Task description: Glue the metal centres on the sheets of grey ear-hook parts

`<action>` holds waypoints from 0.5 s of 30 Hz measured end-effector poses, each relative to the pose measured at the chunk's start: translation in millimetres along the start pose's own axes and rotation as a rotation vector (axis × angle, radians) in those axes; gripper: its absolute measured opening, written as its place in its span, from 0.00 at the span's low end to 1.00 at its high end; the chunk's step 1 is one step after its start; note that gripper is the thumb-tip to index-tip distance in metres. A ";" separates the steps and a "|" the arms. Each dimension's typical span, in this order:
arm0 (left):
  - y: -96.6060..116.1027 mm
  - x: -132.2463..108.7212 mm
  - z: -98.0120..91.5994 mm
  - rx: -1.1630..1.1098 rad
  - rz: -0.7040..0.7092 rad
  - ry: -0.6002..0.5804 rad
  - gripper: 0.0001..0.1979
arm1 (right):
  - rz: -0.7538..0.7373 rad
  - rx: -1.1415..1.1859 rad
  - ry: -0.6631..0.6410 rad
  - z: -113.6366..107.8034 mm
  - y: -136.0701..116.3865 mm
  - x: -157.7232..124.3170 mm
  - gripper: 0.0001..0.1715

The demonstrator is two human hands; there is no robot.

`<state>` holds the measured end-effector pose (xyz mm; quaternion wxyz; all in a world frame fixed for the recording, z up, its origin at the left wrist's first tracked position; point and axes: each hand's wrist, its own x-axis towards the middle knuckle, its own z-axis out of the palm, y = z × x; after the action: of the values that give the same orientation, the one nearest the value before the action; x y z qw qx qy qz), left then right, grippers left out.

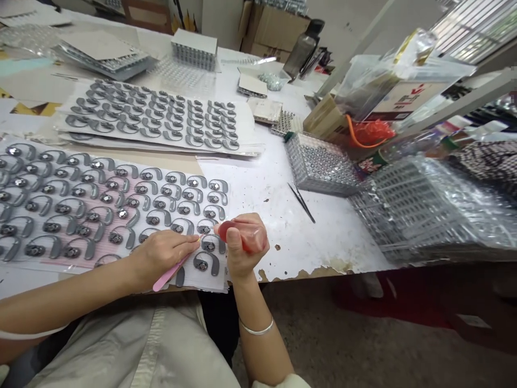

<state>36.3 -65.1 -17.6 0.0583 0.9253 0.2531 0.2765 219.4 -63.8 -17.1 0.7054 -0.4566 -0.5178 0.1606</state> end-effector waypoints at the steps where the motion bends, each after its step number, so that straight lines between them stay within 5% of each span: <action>1: 1.0 0.6 1.2 0.029 0.011 0.016 0.07 | -0.001 -0.028 -0.024 0.6 -0.1 -1.5 0.11; 15: 5.3 -0.4 8.3 0.232 0.066 0.046 0.08 | -0.116 -0.273 -0.189 5.6 -0.8 -4.3 0.05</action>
<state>42.8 -69.6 -23.4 -0.0639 0.9270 0.2539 0.2684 212.5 -64.5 -18.7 0.5932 -0.5001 -0.6245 0.0900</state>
